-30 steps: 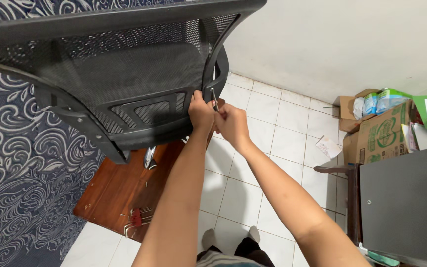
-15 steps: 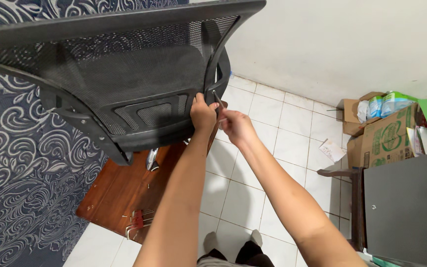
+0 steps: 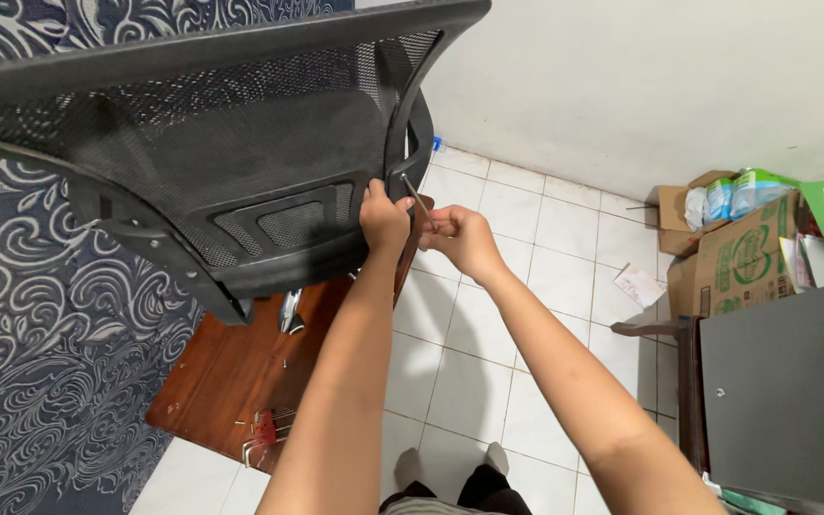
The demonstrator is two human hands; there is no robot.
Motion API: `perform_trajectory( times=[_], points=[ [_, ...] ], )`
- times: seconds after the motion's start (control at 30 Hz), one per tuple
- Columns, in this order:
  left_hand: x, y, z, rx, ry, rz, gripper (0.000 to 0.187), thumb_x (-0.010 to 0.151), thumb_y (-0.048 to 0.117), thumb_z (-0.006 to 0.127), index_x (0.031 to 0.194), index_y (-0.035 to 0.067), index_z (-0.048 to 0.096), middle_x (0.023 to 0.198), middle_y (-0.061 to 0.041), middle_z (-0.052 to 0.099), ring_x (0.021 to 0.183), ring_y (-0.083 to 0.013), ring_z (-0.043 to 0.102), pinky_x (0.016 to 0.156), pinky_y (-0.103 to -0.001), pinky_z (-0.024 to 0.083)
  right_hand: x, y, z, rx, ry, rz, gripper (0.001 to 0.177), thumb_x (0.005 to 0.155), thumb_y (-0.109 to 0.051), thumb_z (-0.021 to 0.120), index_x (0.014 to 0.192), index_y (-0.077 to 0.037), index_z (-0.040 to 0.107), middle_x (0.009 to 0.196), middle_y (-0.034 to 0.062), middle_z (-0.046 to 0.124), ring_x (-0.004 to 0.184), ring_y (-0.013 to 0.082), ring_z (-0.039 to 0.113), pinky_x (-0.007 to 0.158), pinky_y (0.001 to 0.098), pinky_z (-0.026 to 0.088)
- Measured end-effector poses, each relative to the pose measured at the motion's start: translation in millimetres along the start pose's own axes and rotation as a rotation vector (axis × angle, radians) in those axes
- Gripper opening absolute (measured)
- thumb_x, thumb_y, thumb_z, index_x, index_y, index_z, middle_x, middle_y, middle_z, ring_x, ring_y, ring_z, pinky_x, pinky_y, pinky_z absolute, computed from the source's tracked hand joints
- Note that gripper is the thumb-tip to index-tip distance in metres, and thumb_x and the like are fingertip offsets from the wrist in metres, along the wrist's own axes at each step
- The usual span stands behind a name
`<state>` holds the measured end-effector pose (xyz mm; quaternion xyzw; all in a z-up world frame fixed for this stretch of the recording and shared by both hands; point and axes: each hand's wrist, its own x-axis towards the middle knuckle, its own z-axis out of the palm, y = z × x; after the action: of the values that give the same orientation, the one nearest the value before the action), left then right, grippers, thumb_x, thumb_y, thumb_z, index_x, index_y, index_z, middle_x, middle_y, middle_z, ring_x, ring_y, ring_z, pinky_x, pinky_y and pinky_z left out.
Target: The person uses an Allen key to tighten screws on the underside of a black mesh office chair, then repositions the chair upright and continues tightening fasteners on the armrests and base. The chair is moved and rotated multiple times during the process.
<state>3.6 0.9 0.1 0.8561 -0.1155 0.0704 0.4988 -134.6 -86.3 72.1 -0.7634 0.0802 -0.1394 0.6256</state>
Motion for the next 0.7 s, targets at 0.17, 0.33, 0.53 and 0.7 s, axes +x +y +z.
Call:
perform_trajectory(
  times=[0.17, 0.33, 0.53, 0.7],
  points=[
    [-1, -1, 1, 0.005, 0.018, 0.013, 0.045, 0.080, 0.018, 0.084, 0.110, 0.001, 0.055, 0.112, -0.021, 0.063, 0.103, -0.0426, 0.064, 0.086, -0.046, 0.053, -17, -26, 10, -0.812, 0.030, -0.348, 0.021, 0.088, -0.011, 0.076, 0.106, -0.003, 0.068, 0.085, 0.0177, 0.072, 0.075, 0.0329, 0.068, 0.070, 0.0415, 0.054],
    [0, 0, 0, 0.008, -0.009, -0.023, 0.045, 0.080, 0.018, 0.083, 0.110, 0.000, 0.054, 0.113, -0.021, 0.063, 0.103, -0.0425, 0.064, 0.086, -0.046, 0.053, -10, -9, 15, -0.826, 0.029, -0.223, 0.025, 0.095, -0.011, 0.061, 0.116, 0.001, 0.055, 0.083, 0.0196, 0.072, 0.078, 0.0363, 0.067, 0.071, 0.0435, 0.052],
    [-1, -1, 1, 0.006, 0.013, -0.013, 0.047, 0.078, 0.019, 0.085, 0.110, 0.000, 0.054, 0.113, -0.023, 0.063, 0.104, -0.0443, 0.063, 0.086, -0.047, 0.052, 24, 54, -8, 0.461, 0.107, 0.279, 0.022, 0.104, -0.012, 0.041, 0.121, -0.004, 0.051, 0.087, 0.0165, 0.071, 0.069, 0.0225, 0.065, 0.073, 0.0372, 0.058],
    [-1, -2, 3, 0.007, 0.039, 0.031, 0.049, 0.077, 0.019, 0.086, 0.111, 0.001, 0.055, 0.110, -0.023, 0.064, 0.103, -0.0450, 0.062, 0.088, -0.048, 0.051, 16, 96, -8, 1.102, -0.010, 0.278, 0.021, 0.109, -0.015, 0.047, 0.125, -0.002, 0.051, 0.103, 0.0128, 0.072, 0.081, 0.0166, 0.069, 0.083, 0.0318, 0.059]
  ],
)
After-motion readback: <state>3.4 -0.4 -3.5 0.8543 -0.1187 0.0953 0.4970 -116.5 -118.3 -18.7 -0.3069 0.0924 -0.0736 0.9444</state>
